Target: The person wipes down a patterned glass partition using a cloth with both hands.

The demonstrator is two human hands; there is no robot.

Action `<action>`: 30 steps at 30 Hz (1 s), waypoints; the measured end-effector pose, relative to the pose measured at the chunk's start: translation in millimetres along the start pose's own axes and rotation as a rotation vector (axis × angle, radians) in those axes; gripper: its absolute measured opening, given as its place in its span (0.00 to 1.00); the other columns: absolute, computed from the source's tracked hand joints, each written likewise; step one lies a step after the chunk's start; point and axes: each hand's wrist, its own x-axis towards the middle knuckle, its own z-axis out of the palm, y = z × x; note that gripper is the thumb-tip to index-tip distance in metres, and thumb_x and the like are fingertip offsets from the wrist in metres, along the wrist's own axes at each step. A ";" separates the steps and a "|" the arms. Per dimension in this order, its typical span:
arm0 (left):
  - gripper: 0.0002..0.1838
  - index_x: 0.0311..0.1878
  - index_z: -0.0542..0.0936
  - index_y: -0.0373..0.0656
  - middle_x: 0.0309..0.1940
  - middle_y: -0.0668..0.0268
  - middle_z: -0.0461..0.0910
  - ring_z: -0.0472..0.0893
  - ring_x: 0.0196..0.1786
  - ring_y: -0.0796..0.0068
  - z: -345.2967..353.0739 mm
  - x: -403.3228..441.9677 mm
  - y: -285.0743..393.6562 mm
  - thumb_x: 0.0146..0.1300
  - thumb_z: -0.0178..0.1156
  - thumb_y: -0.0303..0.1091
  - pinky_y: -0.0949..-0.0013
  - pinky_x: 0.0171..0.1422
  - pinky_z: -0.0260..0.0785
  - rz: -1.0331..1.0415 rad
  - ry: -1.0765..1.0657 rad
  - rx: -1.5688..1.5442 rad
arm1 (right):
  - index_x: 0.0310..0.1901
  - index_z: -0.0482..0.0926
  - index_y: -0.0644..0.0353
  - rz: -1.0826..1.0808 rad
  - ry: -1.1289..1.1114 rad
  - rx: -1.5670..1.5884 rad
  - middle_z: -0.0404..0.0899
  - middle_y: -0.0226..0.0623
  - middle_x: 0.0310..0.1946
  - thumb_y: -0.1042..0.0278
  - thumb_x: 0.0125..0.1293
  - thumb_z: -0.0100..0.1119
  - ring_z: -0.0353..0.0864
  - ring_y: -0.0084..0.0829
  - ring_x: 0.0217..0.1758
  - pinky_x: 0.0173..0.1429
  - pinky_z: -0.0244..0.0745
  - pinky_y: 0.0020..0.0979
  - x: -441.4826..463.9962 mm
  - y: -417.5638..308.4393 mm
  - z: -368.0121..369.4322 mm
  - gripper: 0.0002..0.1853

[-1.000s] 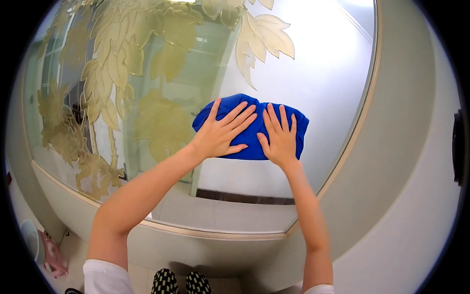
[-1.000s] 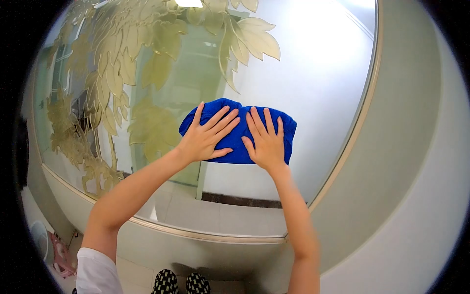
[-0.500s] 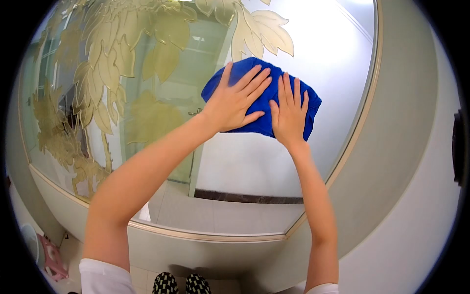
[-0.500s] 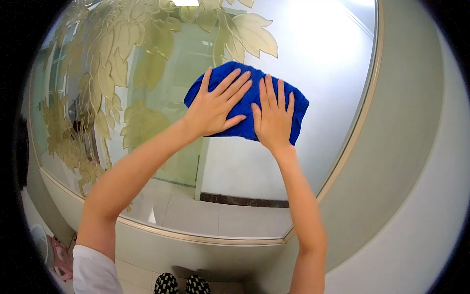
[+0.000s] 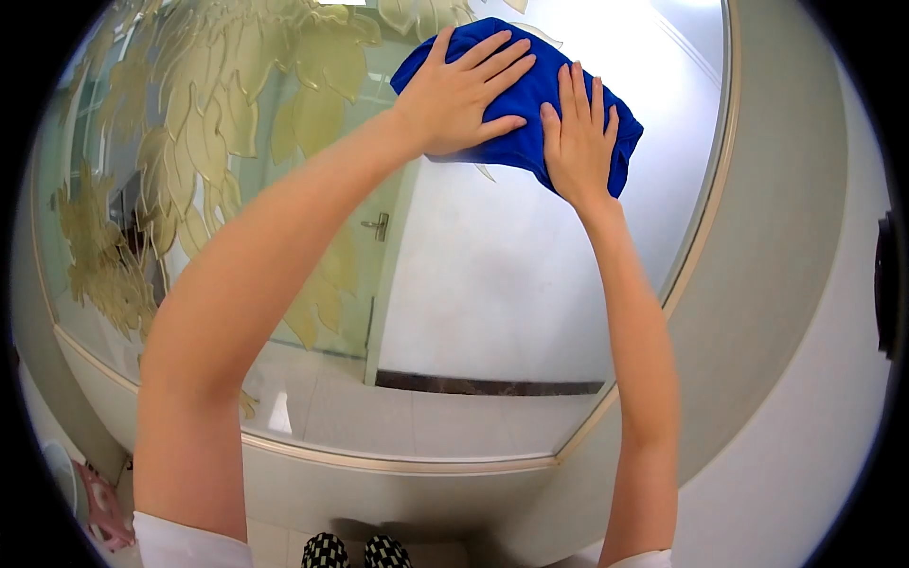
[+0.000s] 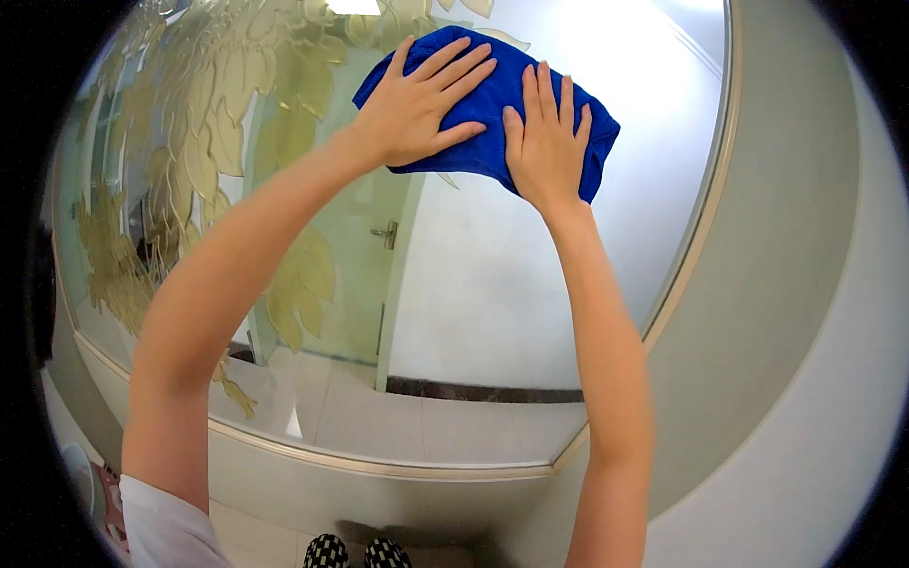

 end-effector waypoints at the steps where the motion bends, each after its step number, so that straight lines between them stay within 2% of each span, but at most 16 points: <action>1: 0.37 0.75 0.58 0.54 0.75 0.69 0.57 0.53 0.78 0.68 1.3 0.2 -0.9 0.68 0.46 0.63 0.40 0.78 0.38 0.000 0.004 0.001 | 0.73 0.58 0.58 0.013 -0.003 -0.006 0.55 0.40 0.75 0.53 0.75 0.38 0.49 0.49 0.78 0.75 0.41 0.59 -0.2 0.3 1.7 0.29; 9: 0.37 0.74 0.61 0.52 0.75 0.69 0.57 0.53 0.78 0.67 4.4 4.4 0.9 0.67 0.47 0.62 0.38 0.77 0.40 -0.049 -0.003 -0.027 | 0.72 0.60 0.60 0.132 -0.020 0.001 0.53 0.41 0.76 0.56 0.75 0.40 0.48 0.50 0.78 0.75 0.41 0.58 3.4 -9.2 8.7 0.28; 22: 0.36 0.74 0.61 0.54 0.75 0.70 0.57 0.53 0.78 0.68 -14.1 2.4 -0.1 0.68 0.46 0.62 0.37 0.76 0.39 -0.043 -0.101 -0.057 | 0.72 0.60 0.59 0.108 -0.081 0.019 0.52 0.40 0.76 0.56 0.73 0.42 0.47 0.50 0.78 0.75 0.42 0.59 1.6 -8.8 -1.7 0.29; 30: 0.36 0.74 0.60 0.55 0.76 0.71 0.55 0.51 0.79 0.69 -21.5 3.3 -11.9 0.67 0.47 0.62 0.38 0.77 0.38 0.050 -0.153 -0.073 | 0.72 0.60 0.57 0.041 -0.085 0.026 0.53 0.40 0.76 0.54 0.73 0.43 0.47 0.50 0.78 0.74 0.42 0.60 0.2 -4.3 -8.1 0.29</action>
